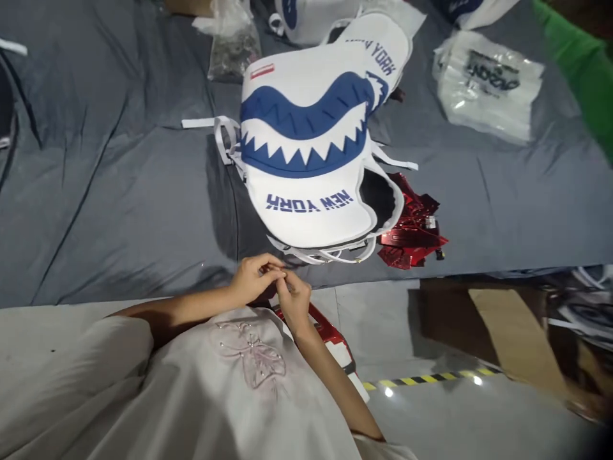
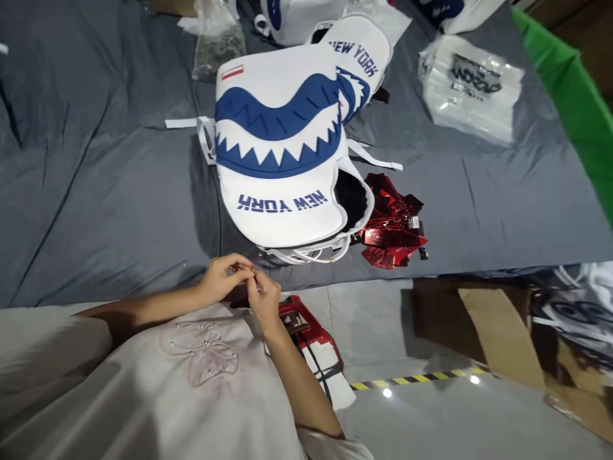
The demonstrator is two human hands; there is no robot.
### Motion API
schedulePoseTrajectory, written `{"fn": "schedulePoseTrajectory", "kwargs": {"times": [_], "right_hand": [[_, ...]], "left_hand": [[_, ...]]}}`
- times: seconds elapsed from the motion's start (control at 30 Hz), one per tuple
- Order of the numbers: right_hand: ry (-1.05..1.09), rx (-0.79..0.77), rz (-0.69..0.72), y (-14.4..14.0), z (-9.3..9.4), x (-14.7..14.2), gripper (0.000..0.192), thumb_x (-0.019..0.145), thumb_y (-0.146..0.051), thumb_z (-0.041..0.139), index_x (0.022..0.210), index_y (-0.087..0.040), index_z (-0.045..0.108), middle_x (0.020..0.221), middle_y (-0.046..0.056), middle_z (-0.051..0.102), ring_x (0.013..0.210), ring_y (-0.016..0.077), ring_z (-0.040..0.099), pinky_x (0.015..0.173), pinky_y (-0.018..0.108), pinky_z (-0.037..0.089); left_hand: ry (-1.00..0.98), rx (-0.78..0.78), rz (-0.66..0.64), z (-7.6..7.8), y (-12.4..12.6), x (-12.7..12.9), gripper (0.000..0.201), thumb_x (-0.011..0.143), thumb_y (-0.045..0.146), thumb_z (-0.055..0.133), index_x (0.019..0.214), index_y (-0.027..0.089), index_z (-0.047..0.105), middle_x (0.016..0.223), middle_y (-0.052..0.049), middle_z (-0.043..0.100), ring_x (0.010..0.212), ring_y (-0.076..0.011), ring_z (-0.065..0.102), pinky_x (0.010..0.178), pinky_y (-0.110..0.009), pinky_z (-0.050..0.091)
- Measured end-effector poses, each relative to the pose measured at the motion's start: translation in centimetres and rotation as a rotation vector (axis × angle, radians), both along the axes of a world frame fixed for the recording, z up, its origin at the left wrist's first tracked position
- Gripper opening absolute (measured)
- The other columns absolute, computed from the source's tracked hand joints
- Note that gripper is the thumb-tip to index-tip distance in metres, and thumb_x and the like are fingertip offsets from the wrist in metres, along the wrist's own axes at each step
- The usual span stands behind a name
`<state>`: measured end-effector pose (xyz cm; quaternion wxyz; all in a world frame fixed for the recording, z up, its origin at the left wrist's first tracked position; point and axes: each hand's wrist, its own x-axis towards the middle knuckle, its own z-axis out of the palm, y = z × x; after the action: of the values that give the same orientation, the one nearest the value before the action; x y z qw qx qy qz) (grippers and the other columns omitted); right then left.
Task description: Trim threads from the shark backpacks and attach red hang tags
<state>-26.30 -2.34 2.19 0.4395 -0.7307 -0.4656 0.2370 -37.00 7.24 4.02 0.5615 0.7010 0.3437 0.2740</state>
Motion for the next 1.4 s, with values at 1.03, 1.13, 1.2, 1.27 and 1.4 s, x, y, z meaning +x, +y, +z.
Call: {"fn": "schedulePoseTrajectory", "kwargs": {"times": [1.03, 1.13, 1.2, 1.27, 1.4], "right_hand": [[-0.586, -0.324, -0.55, 7.9, 5.4, 12.2, 0.041, 0.081, -0.061, 0.048, 0.068, -0.022, 0.05, 0.073, 0.013, 0.062, 0.083, 0.0318, 0.06, 0.082, 0.049, 0.045], [-0.573, -0.234, -0.553, 6.2, 4.8, 11.2, 0.044, 0.083, -0.063, 0.045, 0.068, -0.022, 0.05, 0.077, 0.013, 0.063, 0.087, 0.0302, 0.059, 0.083, 0.047, 0.045], [-0.579, -0.112, -0.543, 4.6, 4.3, 9.7, 0.043, 0.089, -0.058, 0.039, 0.072, -0.021, 0.053, 0.081, 0.013, 0.064, 0.088, 0.028, 0.058, 0.084, 0.044, 0.045], [-0.53, -0.049, -0.541, 3.2, 3.2, 7.9, 0.039, 0.093, -0.05, 0.037, 0.082, -0.019, 0.057, 0.085, 0.012, 0.065, 0.085, 0.0246, 0.06, 0.082, 0.04, 0.046], [-0.171, -0.164, -0.31, 2.4, -0.1, 4.9, 0.03, 0.091, -0.044, 0.047, 0.099, -0.018, 0.06, 0.088, 0.008, 0.071, 0.071, 0.0196, 0.065, 0.066, 0.031, 0.05]], "left_hand": [[0.261, 0.201, -0.421, -5.0, 9.7, 3.5, 0.044, 0.085, 0.008, 0.046, 0.113, 0.029, 0.073, 0.117, 0.001, 0.072, 0.107, -0.0165, 0.065, 0.094, -0.024, 0.047], [0.223, 0.189, -0.502, -5.1, 9.7, 4.2, 0.039, 0.087, 0.009, 0.048, 0.109, 0.027, 0.075, 0.112, 0.0, 0.073, 0.104, -0.0171, 0.066, 0.093, -0.025, 0.048], [0.266, 0.167, -0.52, -5.3, 9.7, 4.6, 0.036, 0.087, 0.011, 0.05, 0.11, 0.025, 0.074, 0.112, -0.002, 0.073, 0.105, -0.0195, 0.065, 0.095, -0.027, 0.048], [0.353, 0.151, -0.493, -5.3, 9.7, 4.9, 0.034, 0.085, 0.013, 0.055, 0.113, 0.021, 0.073, 0.116, -0.006, 0.072, 0.111, -0.0237, 0.063, 0.099, -0.031, 0.047], [0.452, 0.16, -0.449, -5.2, 9.0, 5.6, 0.035, 0.083, 0.013, 0.056, 0.114, 0.014, 0.071, 0.121, -0.013, 0.069, 0.114, -0.0292, 0.061, 0.099, -0.037, 0.047]]}}
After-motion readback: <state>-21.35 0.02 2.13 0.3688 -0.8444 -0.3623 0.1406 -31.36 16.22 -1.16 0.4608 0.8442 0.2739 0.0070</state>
